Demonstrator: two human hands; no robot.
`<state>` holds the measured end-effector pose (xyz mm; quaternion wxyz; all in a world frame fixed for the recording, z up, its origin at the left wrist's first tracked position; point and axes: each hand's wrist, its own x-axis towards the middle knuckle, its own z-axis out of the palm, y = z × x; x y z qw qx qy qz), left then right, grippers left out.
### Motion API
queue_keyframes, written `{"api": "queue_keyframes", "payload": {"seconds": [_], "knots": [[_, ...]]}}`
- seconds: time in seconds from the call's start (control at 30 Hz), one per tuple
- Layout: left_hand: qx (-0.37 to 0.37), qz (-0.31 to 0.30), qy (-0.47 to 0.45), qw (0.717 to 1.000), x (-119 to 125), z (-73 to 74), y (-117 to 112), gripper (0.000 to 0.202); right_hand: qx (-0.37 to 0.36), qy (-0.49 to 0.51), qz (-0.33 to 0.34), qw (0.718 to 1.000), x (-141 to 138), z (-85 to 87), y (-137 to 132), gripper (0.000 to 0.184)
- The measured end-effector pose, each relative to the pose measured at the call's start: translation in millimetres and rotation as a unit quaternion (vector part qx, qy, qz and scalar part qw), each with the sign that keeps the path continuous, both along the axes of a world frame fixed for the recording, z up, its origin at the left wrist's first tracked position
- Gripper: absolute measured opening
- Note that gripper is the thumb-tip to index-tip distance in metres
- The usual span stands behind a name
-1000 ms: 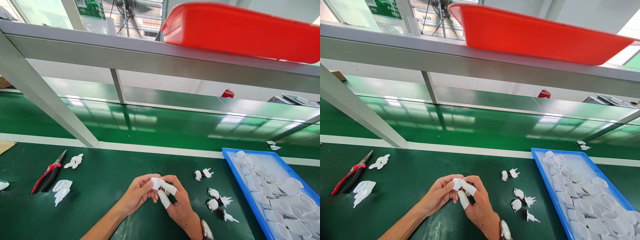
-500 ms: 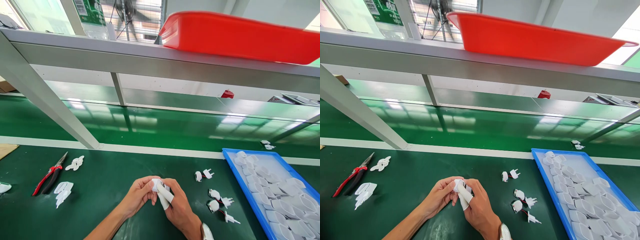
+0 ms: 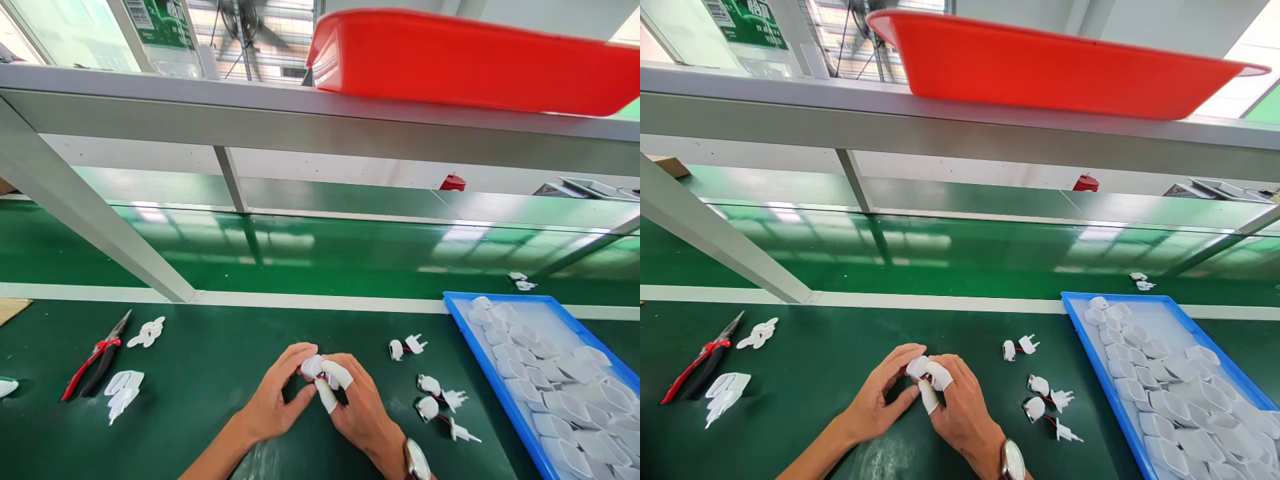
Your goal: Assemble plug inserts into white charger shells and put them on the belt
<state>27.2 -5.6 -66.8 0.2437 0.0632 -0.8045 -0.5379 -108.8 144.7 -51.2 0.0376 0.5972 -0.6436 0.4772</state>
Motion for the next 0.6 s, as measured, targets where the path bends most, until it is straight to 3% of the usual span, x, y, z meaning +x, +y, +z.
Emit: {"api": "queue_keyframes", "payload": {"seconds": [0.1, 0.2, 0.4, 0.6], "knots": [[-0.141, 0.034, 0.023, 0.989, 0, -10.5, -2, 0.051, 0.005, 0.003, 0.003, 1.0, 0, -3.0, 0, 0.045], [-0.188, 0.058, 0.024, 0.98, -1, -18.6, -1, 0.048, 0.025, 0.025, -0.003, 0.999, 2, -6.9, 0, 0.043], [-0.187, 0.063, 0.015, 0.98, -1, -20.1, 2, 0.047, 0.018, 0.065, -0.026, 0.997, 5, -8.1, -2, 0.035], [-0.169, 0.063, 0.01, 0.984, -3, -19.3, 1, 0.049, 0.032, 0.072, -0.024, 0.997, 5, -12.3, -1, 0.04]]}}
